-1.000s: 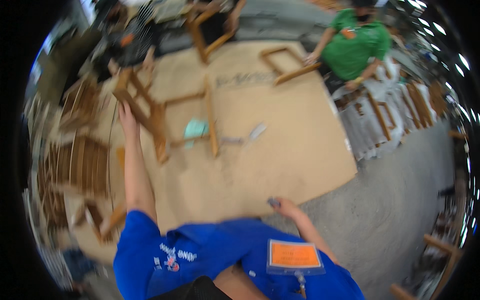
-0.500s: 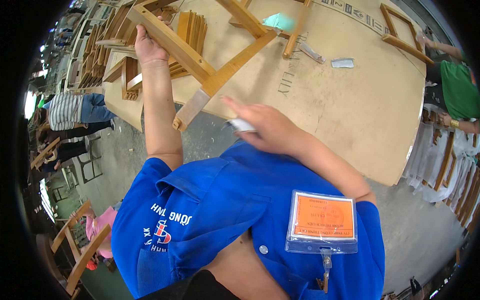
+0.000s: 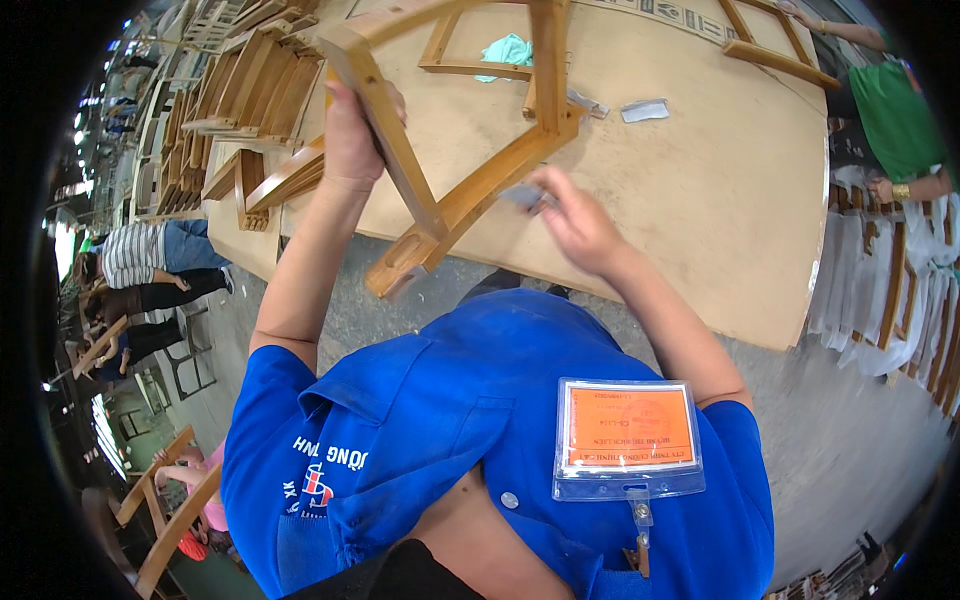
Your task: The person wipes wooden chair frames with a white cloth on a large work table. They handle multiple frames one at a time, turning them over and wiping different sides before placing them aside. Other workers are visible in the background performing similar tasks.
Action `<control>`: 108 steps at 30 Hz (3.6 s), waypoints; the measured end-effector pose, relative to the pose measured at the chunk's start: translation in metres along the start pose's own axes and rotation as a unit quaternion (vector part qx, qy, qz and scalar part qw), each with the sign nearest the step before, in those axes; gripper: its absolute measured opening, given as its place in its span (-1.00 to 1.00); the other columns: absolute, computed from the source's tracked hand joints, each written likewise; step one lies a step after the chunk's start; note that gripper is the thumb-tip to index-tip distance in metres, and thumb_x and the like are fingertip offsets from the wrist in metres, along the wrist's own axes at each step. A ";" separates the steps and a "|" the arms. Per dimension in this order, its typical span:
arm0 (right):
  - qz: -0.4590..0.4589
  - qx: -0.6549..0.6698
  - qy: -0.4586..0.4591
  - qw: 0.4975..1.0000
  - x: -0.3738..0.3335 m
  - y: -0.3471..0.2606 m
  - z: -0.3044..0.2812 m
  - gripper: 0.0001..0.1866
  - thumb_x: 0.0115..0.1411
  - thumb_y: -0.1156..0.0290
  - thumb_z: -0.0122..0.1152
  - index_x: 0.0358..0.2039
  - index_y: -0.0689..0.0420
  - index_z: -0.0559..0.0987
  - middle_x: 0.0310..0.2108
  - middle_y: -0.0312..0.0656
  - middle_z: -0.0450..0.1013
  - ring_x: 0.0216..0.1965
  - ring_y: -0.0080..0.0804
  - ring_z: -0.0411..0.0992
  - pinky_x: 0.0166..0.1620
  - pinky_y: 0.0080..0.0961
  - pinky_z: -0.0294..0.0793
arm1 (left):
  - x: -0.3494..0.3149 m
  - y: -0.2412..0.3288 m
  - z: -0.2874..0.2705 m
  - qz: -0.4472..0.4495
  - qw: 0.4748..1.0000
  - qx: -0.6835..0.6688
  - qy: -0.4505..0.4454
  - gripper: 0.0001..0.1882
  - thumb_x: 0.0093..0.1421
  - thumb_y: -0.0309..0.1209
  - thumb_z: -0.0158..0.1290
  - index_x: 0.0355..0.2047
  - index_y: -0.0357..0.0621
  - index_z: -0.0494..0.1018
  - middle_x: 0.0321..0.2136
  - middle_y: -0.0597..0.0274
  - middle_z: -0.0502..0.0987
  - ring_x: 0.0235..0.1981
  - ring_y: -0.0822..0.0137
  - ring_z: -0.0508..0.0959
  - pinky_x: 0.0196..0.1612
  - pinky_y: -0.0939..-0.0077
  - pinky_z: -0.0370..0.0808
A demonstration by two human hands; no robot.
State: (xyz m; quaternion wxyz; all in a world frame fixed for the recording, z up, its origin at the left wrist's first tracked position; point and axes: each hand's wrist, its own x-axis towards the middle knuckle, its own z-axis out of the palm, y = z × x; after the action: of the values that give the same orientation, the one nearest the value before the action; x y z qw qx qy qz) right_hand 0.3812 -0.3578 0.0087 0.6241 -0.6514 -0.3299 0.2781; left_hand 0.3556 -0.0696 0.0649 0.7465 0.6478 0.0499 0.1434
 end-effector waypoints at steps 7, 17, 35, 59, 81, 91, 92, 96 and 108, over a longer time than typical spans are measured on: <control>-0.183 -0.324 0.065 0.926 0.022 0.105 0.016 -0.60 0.08 0.60 0.00 -0.03 0.08 0.49 -0.09 -0.16 0.47 -0.08 -0.15 0.44 -0.01 -0.32 0.42 | -0.013 -0.017 0.057 0.055 0.984 0.154 -0.068 -0.52 0.07 -0.38 0.20 -0.03 -0.27 0.34 -0.24 0.22 0.48 -0.21 0.45 0.46 -0.12 0.53 0.44; -0.121 -0.335 -0.030 0.934 0.038 0.132 0.043 -0.47 0.10 0.53 -0.03 0.15 0.08 0.36 0.19 -0.12 0.27 0.24 -0.17 0.19 0.22 -0.26 0.21 | -0.014 -0.010 0.076 0.129 0.968 0.212 -0.022 -0.42 0.09 -0.21 0.17 0.01 -0.34 0.31 -0.27 0.14 0.48 -0.21 0.37 0.45 -0.11 0.47 0.40; -0.162 -0.379 0.013 0.911 0.066 0.143 0.098 -0.70 0.06 0.51 0.05 -0.15 0.13 0.52 -0.09 -0.03 0.39 -0.01 -0.01 0.30 0.09 -0.19 0.29 | -0.028 -0.029 0.041 0.130 0.969 0.197 0.075 -0.52 0.07 -0.30 0.18 -0.09 -0.37 0.33 -0.38 0.12 0.53 -0.33 0.43 0.49 -0.25 0.51 0.45; 0.074 -0.398 0.089 0.910 0.099 0.181 0.078 -0.75 0.08 0.43 -0.04 -0.49 0.25 0.61 -0.39 0.01 0.49 -0.19 -0.05 0.39 -0.06 -0.24 0.33 | -0.034 -0.030 0.063 0.132 0.964 0.217 0.076 -0.57 0.03 -0.34 0.19 -0.18 -0.33 0.32 -0.45 0.06 0.53 -0.43 0.32 0.53 -0.33 0.45 0.46; 0.055 -0.341 0.102 0.933 0.068 0.175 0.038 -0.81 0.11 0.46 -0.03 -0.35 0.24 0.53 -0.21 0.06 0.45 -0.11 0.01 0.38 -0.04 -0.17 0.37 | -0.046 -0.024 0.077 0.102 0.970 0.210 0.073 -0.57 0.04 -0.46 0.13 -0.08 -0.35 0.32 -0.28 0.14 0.49 -0.24 0.37 0.47 -0.13 0.46 0.42; -0.090 -0.212 -0.007 0.973 0.041 0.150 0.026 -0.71 0.13 0.55 0.04 -0.10 0.09 0.52 0.05 -0.09 0.38 0.13 -0.13 0.29 0.18 -0.35 0.26 | -0.039 -0.022 0.074 0.096 0.970 0.221 0.044 -0.55 0.00 -0.50 0.12 -0.07 -0.32 0.32 -0.28 0.16 0.48 -0.24 0.38 0.46 -0.13 0.49 0.41; -0.022 -0.262 0.010 0.965 0.044 0.156 0.020 -0.70 0.15 0.54 0.03 -0.09 0.09 0.51 0.04 -0.09 0.39 0.13 -0.13 0.30 0.18 -0.35 0.26 | -0.040 -0.023 0.070 0.085 0.970 0.222 0.049 -0.52 -0.01 -0.46 0.13 -0.05 -0.33 0.31 -0.28 0.16 0.48 -0.24 0.38 0.45 -0.12 0.48 0.41; 0.057 -0.082 -0.039 0.994 0.047 0.165 0.075 -0.62 0.17 0.46 0.04 0.04 0.09 0.46 0.09 -0.10 0.37 0.14 -0.16 0.30 0.18 -0.34 0.25 | -0.041 -0.027 0.058 0.092 0.966 0.240 0.019 -0.45 -0.03 -0.40 0.15 -0.02 -0.35 0.30 -0.25 0.17 0.47 -0.22 0.37 0.45 -0.10 0.48 0.41; -0.169 -0.346 -0.084 0.919 0.054 0.177 0.038 -0.58 0.14 0.44 0.05 0.05 0.09 0.45 0.09 -0.11 0.34 0.16 -0.17 0.24 0.21 -0.33 0.21 | -0.049 -0.053 0.023 0.090 0.983 0.162 0.000 -0.27 0.00 -0.12 0.20 0.04 -0.38 0.26 -0.17 0.11 0.44 -0.14 0.33 0.44 -0.04 0.45 0.38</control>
State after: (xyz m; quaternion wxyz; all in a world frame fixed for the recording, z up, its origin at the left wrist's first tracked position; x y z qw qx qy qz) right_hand 0.4001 -0.2920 -0.1671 0.3678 -0.7355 -0.5618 0.0909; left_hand 0.3228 -0.1119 0.0111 0.6160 0.7618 0.0140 0.1999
